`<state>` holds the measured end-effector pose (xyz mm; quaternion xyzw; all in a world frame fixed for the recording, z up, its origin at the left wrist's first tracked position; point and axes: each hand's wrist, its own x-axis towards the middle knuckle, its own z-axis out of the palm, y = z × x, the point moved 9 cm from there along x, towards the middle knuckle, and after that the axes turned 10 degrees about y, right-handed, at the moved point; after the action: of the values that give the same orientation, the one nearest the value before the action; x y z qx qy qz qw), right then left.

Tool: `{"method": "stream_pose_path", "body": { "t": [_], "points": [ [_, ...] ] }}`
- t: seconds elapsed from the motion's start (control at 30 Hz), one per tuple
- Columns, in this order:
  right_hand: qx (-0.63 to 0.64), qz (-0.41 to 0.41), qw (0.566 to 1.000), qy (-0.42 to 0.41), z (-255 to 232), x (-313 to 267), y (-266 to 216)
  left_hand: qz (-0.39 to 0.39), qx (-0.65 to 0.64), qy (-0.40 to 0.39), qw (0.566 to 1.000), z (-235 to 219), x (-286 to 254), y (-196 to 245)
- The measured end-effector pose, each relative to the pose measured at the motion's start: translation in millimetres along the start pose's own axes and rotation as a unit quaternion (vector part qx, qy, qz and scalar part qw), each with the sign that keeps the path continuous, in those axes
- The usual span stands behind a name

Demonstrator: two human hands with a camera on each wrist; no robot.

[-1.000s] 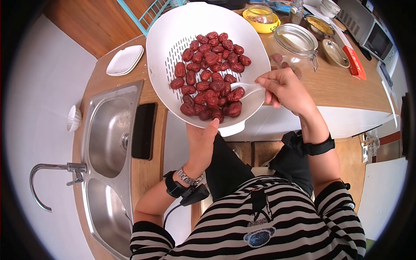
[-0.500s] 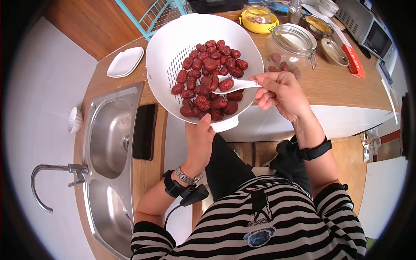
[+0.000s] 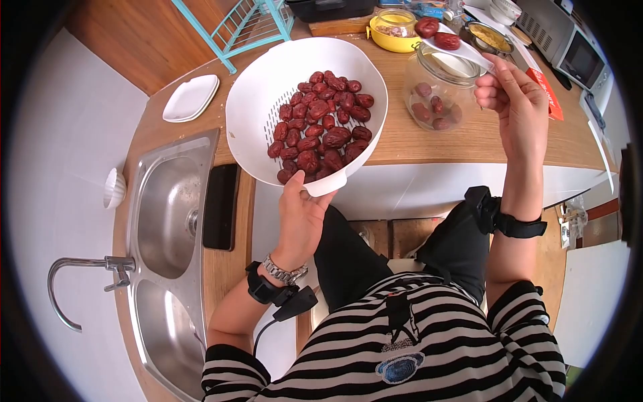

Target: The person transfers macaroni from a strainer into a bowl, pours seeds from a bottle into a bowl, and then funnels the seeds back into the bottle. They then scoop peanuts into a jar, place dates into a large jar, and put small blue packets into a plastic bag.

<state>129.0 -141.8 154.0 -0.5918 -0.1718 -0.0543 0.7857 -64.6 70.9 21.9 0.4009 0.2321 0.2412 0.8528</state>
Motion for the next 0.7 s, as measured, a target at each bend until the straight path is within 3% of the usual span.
{"method": "stream_pose_path", "body": {
  "t": [0.17,0.23,0.27,0.33,0.47,0.57,0.6,0.67,0.7],
  "points": [
    [-0.157,-0.095,0.981,0.067,-11.6,5.5,-6.9,-0.001,0.000,-0.001,1.000,0.5,0.1,-0.9],
    [-0.363,-0.183,0.911,0.075,-6.8,2.9,-13.7,0.005,0.002,0.002,1.000,-0.3,-0.3,-0.7],
    [-0.363,-0.183,0.911,0.075,-6.3,2.0,-12.6,0.005,0.002,0.002,1.000,-0.4,-0.3,-1.3],
    [-0.408,-0.286,0.860,0.113,-0.4,-9.2,-28.8,0.010,-0.002,0.001,1.000,-0.7,-0.2,-1.5],
    [-0.338,-0.307,0.885,0.091,15.5,-26.1,-41.9,0.023,0.001,0.007,1.000,2.5,-3.7,-1.8],
    [-0.257,-0.193,0.946,-0.052,46.5,-37.1,-28.8,0.033,0.013,0.015,0.999,0.0,-5.5,-3.1],
    [-0.257,-0.193,0.946,-0.052,51.6,-39.1,-28.5,0.047,0.020,0.008,0.999,-1.1,-6.0,-3.0],
    [-0.346,-0.272,0.886,-0.149,78.2,-53.3,-25.0,0.061,0.028,0.000,0.998,2.7,-7.6,-2.6],
    [-0.346,-0.272,0.885,-0.149,79.6,-53.9,-19.9,0.059,0.006,0.039,0.997,1.2,-8.9,-1.9]
  ]
}}
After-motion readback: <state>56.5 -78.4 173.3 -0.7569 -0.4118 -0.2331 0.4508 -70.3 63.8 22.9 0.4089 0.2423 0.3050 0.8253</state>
